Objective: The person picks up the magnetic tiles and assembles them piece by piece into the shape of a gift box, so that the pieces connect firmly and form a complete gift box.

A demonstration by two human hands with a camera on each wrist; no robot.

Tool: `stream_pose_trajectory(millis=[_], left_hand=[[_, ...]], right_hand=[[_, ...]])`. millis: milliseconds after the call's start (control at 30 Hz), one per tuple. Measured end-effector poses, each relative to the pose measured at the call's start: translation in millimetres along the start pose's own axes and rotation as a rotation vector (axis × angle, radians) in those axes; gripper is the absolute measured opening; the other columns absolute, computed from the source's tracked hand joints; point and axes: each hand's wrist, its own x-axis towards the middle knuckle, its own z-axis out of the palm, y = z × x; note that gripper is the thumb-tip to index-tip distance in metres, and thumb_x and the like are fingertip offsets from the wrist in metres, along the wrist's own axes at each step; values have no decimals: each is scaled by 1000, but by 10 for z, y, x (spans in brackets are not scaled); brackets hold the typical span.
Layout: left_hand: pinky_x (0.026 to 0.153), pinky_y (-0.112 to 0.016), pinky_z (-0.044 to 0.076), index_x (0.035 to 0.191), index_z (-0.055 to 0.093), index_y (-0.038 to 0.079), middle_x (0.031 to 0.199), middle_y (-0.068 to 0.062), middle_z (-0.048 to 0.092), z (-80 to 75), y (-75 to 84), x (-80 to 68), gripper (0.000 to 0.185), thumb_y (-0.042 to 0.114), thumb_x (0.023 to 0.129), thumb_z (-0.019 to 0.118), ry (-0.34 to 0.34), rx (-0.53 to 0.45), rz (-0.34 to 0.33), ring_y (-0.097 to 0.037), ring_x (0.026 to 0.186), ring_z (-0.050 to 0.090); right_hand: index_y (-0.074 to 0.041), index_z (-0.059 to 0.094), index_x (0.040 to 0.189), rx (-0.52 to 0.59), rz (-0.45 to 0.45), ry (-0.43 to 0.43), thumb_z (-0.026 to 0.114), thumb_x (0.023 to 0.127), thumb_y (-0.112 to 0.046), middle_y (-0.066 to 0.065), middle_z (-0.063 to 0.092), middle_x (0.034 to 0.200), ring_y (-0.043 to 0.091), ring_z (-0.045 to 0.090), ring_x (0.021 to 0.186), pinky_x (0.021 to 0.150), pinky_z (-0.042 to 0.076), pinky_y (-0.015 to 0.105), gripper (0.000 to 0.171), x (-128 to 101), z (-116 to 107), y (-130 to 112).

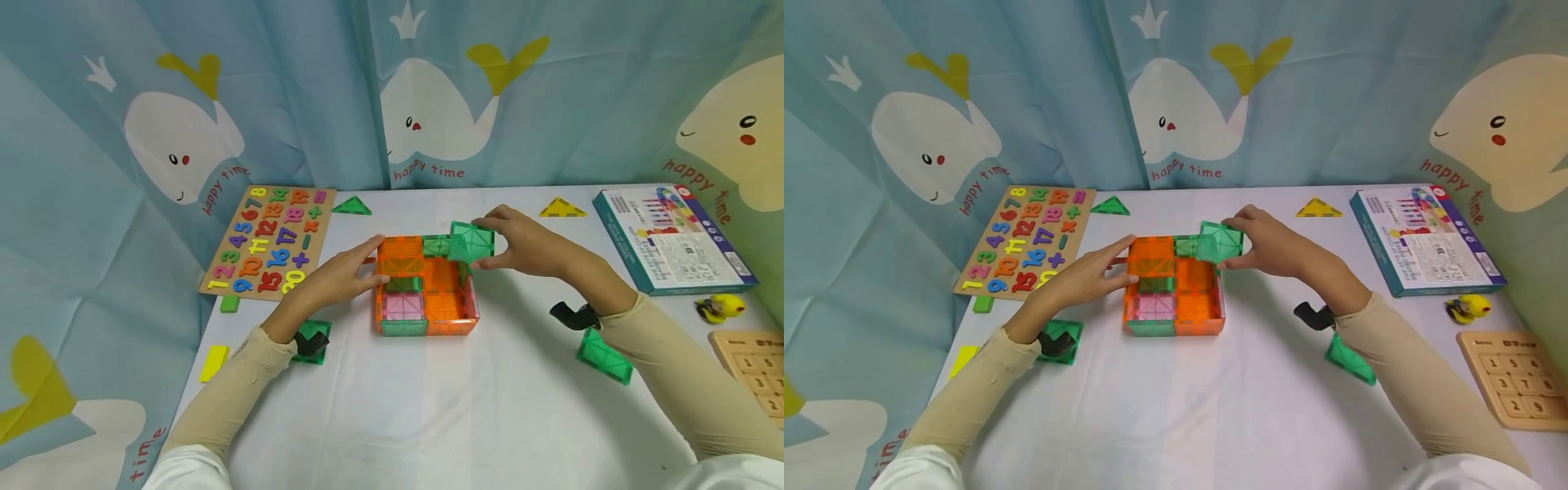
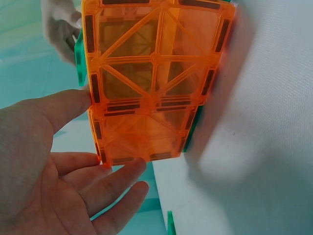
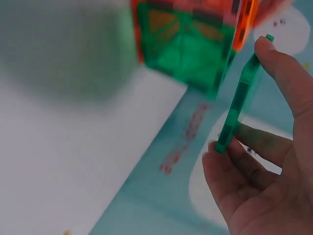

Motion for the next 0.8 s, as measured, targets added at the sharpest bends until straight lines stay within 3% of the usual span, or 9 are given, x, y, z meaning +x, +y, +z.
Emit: stream_pose_trajectory(millis=[133,367,600,800], left_hand=[[129,-50,26,171,18,17,177,-5,20,3,-1,12,87,50,104,64,-1,3,4,-27,161,27],[129,-50,26,171,18,17,177,-4,20,7,-6,22,88,51,104,64,-3,6,2,-27,161,26],[129,-50,26,171,19,16,176,-5,21,11,-5,27,87,50,104,64,-1,-1,4,-28,161,27],[130,-49,25,171,17,18,177,-4,19,12,-6,19,87,49,104,64,-3,-7,-10,-27,161,26]], right_hand=[[3,54,149,-5,-74,-54,88,89,-36,23,53,140,39,52,127,108,50,58,80,141,105,-106],[3,54,150,-29,-117,-95,86,90,-33,22,50,143,40,47,131,110,47,56,77,257,222,-190],[3,51,153,-21,-94,-103,85,92,-33,25,45,151,44,43,138,115,44,60,79,258,239,-204],[-2,46,158,0,-53,-74,82,93,-43,22,46,155,42,43,143,116,42,62,84,167,230,-176]])
